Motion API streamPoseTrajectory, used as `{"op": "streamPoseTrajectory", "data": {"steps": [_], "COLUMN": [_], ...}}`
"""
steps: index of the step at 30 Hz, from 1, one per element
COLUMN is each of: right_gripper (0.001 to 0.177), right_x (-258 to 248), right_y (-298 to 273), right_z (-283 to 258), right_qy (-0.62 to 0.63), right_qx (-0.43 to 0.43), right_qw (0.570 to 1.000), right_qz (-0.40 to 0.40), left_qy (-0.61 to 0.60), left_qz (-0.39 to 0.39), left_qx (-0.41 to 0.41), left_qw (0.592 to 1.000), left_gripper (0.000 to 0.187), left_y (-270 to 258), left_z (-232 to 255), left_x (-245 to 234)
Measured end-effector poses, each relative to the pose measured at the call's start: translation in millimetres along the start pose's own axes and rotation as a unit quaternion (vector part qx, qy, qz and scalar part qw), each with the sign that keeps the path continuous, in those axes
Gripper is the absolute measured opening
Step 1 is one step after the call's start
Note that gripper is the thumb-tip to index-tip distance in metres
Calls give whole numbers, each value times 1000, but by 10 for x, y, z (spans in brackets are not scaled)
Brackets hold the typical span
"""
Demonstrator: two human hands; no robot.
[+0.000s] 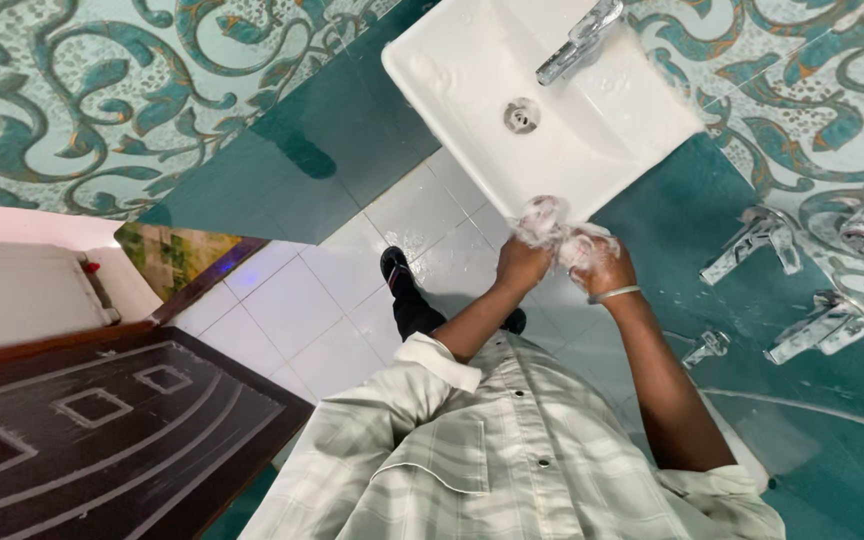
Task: The person cleans a bathroom faucet and the surrounding wall area using a soapy cloth by hand, repeatedly scrubbing the metal fixtures and tiled surfaces.
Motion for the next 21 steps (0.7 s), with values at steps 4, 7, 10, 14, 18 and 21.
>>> {"op": "streamPoseTrajectory", "data": {"steps": [4, 7, 10, 14, 18, 21], "right_gripper": [62, 53, 54, 52, 56, 46], "right_x": [-412, -572, -845, -733, -126, 454], "right_y": [-92, -208, -343, -293, 56, 167], "right_z": [-45, 35, -73, -78, 94, 70], "right_qy": [85, 197, 142, 16, 21, 59], "right_qx": [-2, 102, 44, 82, 118, 106], "right_qw": [990, 964, 949, 914, 933, 953], "right_qz": [113, 145, 278, 397, 339, 278], "left_qy": [31, 44, 192, -36, 209, 298], "left_qz": [63, 62, 223, -7, -35, -141], "left_qx": [86, 273, 430, 340, 380, 225], "left_qw": [994, 959, 853, 940, 900, 917], "left_gripper": [43, 35, 38, 34, 34, 41], "left_y": [-321, -319, -471, 170, 943, 1513], "left_z": [411, 730, 1111, 1143, 1084, 517], "left_x": [-2, 92, -94, 82, 10, -55]}}
Point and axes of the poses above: each hand's wrist, its own y-axis towards the middle knuckle, its own x-axis out of the palm, z = x × y, the point moved 8 cm from there along y, towards the middle knuckle, and after that the axes turned 12 degrees about x, right-handed, at the moved point
